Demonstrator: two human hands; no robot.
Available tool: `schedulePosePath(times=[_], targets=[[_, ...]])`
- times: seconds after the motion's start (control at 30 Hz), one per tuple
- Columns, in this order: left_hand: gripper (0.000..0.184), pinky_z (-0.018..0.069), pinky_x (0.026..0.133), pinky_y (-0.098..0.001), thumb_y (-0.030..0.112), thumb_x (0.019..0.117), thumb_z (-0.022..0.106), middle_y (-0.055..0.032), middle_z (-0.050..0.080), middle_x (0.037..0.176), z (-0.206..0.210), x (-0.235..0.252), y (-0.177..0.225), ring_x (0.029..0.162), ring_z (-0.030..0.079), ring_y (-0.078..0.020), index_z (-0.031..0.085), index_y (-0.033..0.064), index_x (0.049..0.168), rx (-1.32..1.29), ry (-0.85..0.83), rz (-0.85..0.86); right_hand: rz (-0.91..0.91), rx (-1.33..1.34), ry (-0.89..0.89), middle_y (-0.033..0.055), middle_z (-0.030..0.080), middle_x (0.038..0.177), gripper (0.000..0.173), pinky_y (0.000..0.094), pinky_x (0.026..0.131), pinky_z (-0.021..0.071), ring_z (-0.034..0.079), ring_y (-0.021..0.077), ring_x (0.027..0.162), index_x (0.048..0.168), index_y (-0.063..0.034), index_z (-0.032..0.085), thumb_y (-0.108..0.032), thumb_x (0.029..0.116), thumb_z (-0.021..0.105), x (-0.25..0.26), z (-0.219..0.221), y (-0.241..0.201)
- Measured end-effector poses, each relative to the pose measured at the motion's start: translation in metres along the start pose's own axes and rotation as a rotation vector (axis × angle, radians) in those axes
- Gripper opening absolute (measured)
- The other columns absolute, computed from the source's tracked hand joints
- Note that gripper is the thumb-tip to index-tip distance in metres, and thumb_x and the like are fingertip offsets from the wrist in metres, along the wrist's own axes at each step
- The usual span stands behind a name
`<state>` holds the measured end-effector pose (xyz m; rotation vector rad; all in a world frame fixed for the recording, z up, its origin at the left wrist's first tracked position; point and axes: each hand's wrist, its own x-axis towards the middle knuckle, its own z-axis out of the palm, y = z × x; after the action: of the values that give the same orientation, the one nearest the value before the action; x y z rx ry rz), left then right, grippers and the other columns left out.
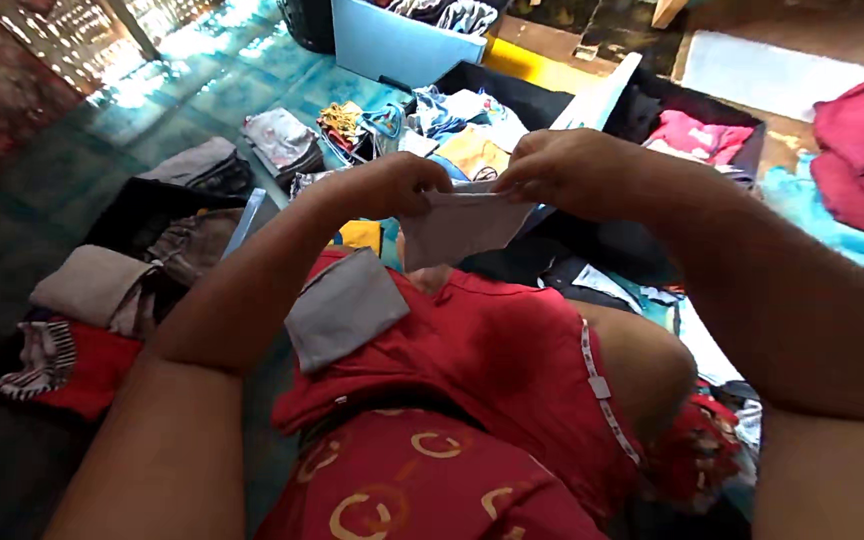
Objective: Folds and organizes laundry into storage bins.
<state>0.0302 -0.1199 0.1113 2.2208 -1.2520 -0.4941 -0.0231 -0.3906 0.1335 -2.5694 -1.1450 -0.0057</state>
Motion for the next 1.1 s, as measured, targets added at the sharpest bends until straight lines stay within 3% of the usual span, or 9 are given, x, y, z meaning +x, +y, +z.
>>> schedulePosePath(times=[0.1, 0.2, 0.33, 0.47, 0.63, 0.8, 0.87, 1.0, 1.1], targets=[[0.011, 0.0506, 0.075, -0.0410, 0.009, 0.0965, 0.065, -0.0096, 0.066, 0.086, 0.005, -0.003, 0.001, 0.078, 0.061, -0.0176, 0.070, -0.0002, 0.093, 0.065, -0.036, -0.089, 0.050, -0.028, 0.068, 0.0219, 0.066, 0.102, 0.015, 0.0550, 0.089, 0.0543, 0.066, 0.0380, 0.099, 0.102, 0.0006, 0.074, 0.005, 0.0945, 0.062, -0.002, 0.006, 0.001], [0.019, 0.0545, 0.076, -0.0309, 0.015, 0.1017, 0.060, -0.0045, 0.067, 0.084, 0.007, -0.006, 0.010, 0.075, 0.063, -0.0084, 0.069, 0.0001, 0.093, -0.211, 0.133, -0.236, 0.267, -0.014, 0.289, 0.0337, 0.057, 0.121, 0.023, 0.0629, 0.102, 0.0450, 0.055, 0.0507, 0.118, 0.113, 0.0051, 0.069, -0.008, 0.0948, 0.069, 0.000, 0.020, -0.006], [0.033, 0.0584, 0.073, -0.0286, 0.024, 0.1078, 0.051, -0.0038, 0.070, 0.082, 0.014, 0.010, 0.023, 0.072, 0.067, -0.0079, 0.069, 0.0000, 0.092, -0.408, 0.238, -0.314, 0.353, 0.350, 0.449, 0.0196, 0.067, 0.106, 0.052, 0.0439, 0.080, 0.0592, 0.069, 0.0260, 0.091, 0.117, 0.0053, 0.061, -0.033, 0.0875, 0.080, 0.015, 0.072, -0.040], [0.055, 0.0580, 0.072, -0.0345, 0.046, 0.1083, 0.045, -0.0067, 0.069, 0.080, 0.017, 0.011, 0.019, 0.070, 0.067, -0.0122, 0.070, 0.0000, 0.090, -0.374, 0.224, -0.386, 0.355, 0.744, 0.539, 0.0035, 0.069, 0.090, 0.015, 0.0288, 0.076, 0.0579, 0.066, 0.0069, 0.079, 0.103, -0.0017, 0.067, -0.015, 0.0959, 0.068, 0.025, 0.098, -0.030], [0.024, 0.0531, 0.070, -0.0395, 0.016, 0.0859, 0.081, -0.0086, 0.061, 0.079, -0.005, -0.023, -0.001, 0.071, 0.059, -0.0165, 0.064, -0.0006, 0.089, -0.197, 0.245, -0.311, 0.405, 1.349, 0.587, -0.0024, 0.071, 0.089, 0.014, 0.0298, 0.076, 0.0603, 0.068, 0.0070, 0.080, 0.107, -0.0083, 0.064, -0.009, 0.1038, 0.050, 0.010, 0.087, -0.007], [0.034, 0.0555, 0.066, -0.0270, -0.006, 0.0706, 0.080, -0.0022, 0.063, 0.083, -0.019, -0.053, -0.026, 0.072, 0.062, -0.0084, 0.061, 0.0042, 0.097, -0.263, 0.280, -0.214, 0.457, 1.383, 0.772, -0.0033, 0.066, 0.094, 0.021, 0.0297, 0.077, 0.0597, 0.067, 0.0077, 0.083, 0.123, -0.0132, 0.051, -0.007, 0.1052, 0.041, -0.006, 0.071, 0.008], [0.035, 0.0571, 0.069, -0.0262, -0.011, 0.0736, 0.075, -0.0028, 0.065, 0.089, -0.022, -0.059, -0.031, 0.075, 0.064, -0.0074, 0.061, 0.0027, 0.103, -0.307, 0.323, -0.191, 0.409, 1.320, 0.837, -0.0027, 0.067, 0.100, 0.033, 0.0325, 0.085, 0.0598, 0.069, 0.0091, 0.091, 0.133, -0.0123, 0.048, 0.000, 0.1034, 0.039, -0.010, 0.065, 0.012], [0.016, 0.0580, 0.075, -0.0244, -0.001, 0.0908, 0.061, 0.0051, 0.068, 0.090, -0.026, -0.067, -0.045, 0.078, 0.065, -0.0028, 0.064, 0.0072, 0.104, -0.397, 0.511, -0.178, 0.346, 1.226, 0.923, -0.0079, 0.071, 0.086, 0.039, 0.0277, 0.075, 0.0602, 0.068, 0.0048, 0.079, 0.100, -0.0161, 0.068, 0.005, 0.0998, 0.034, -0.022, 0.062, 0.021], [0.011, 0.0570, 0.070, -0.0211, 0.005, 0.0953, 0.062, 0.0091, 0.068, 0.087, -0.029, -0.073, -0.056, 0.075, 0.065, -0.0012, 0.064, 0.0124, 0.102, -0.450, 0.604, -0.134, 0.238, 1.169, 0.877, -0.0032, 0.074, 0.093, 0.040, 0.0287, 0.078, 0.0607, 0.070, 0.0067, 0.084, 0.105, -0.0087, 0.071, 0.011, 0.0875, 0.041, -0.032, 0.063, 0.029]])
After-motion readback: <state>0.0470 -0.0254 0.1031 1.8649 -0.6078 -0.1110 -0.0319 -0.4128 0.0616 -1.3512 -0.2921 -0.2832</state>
